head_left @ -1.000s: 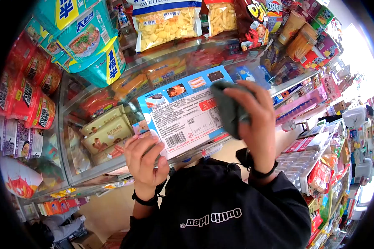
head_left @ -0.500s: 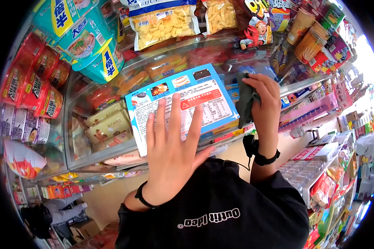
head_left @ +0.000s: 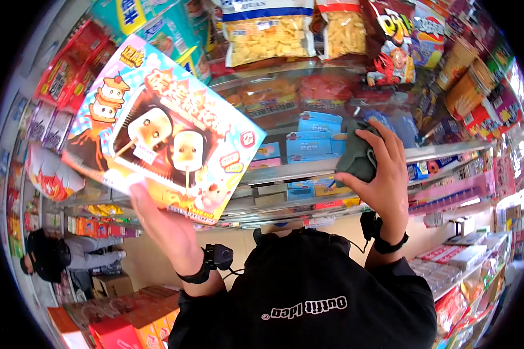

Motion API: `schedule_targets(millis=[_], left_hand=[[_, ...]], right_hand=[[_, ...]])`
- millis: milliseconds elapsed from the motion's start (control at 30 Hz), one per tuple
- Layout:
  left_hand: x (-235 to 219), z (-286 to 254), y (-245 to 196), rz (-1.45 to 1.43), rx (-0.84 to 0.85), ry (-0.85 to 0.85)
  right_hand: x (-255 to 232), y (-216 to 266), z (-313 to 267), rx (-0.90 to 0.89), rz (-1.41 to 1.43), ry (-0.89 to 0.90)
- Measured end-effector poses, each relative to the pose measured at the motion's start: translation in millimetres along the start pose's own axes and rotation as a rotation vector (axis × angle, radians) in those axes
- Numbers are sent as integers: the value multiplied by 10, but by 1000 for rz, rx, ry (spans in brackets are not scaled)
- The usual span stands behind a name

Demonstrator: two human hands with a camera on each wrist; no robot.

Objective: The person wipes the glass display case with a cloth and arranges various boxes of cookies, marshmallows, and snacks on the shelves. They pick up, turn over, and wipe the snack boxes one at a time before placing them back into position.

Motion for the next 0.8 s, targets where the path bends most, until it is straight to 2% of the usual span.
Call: schedule_targets(millis=[67, 100, 200, 267, 333, 400, 467, 500, 533, 567, 600, 667, 700, 733, 767, 800], left_hand=[[-19, 30, 131, -178, -181, -48], [-28, 16, 218, -268, -233, 18], [-21, -55, 414, -350, -314, -2], [-128, -73, 484, -527, -362, -116], [-314, -21, 419, -662, -368, -83], [-591, 31, 336, -744, -274, -56], [-892, -4, 175, -343, -31, -331], [-1173, 24, 187, -463, -10, -272], [-1216, 86, 84, -584, 10, -211], [-1331, -20, 22, -281, 92, -473], [-1620, 24, 48, -513, 55, -408], [-1881, 37, -38, -443, 149, -479], [-1962, 69, -57, -452, 140, -482], [-2073, 94, -105, -354, 172, -567], [-2179, 141, -145, -256, 199, -648], [-2241, 214, -146, -260, 217, -652]], right_hand=[[-17, 18, 0, -11, -42, 36], [-14, 22, -2, -20, -43, 52], [19, 1, -28, -16, -70, 70], [35, -38, -38, -24, -46, 81], [44, -91, -52, -36, 3, 117], [22, -97, -40, -68, -27, 97], [42, -67, -35, -94, -54, 67], [17, -83, -44, -6, -197, -41], [-11, -88, -64, 85, -341, -150], [16, -171, -80, 172, -374, -178], [35, -178, -78, 172, -380, -176], [49, -158, -63, 232, -325, -220], [64, -89, -52, 241, -327, -207], [109, -8, -56, 238, -340, -209], [189, 98, -60, 194, -319, -181], [268, 218, -65, 152, -299, -152]])
Point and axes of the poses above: each hand's wrist, its own z-axis towards the middle knuckle, its own x-axis out of the palm, y = z × x, the point moved 5 cm from there along z, towards the middle knuckle, and after that the axes turned 1 degree about y, right-handed, at the moved point
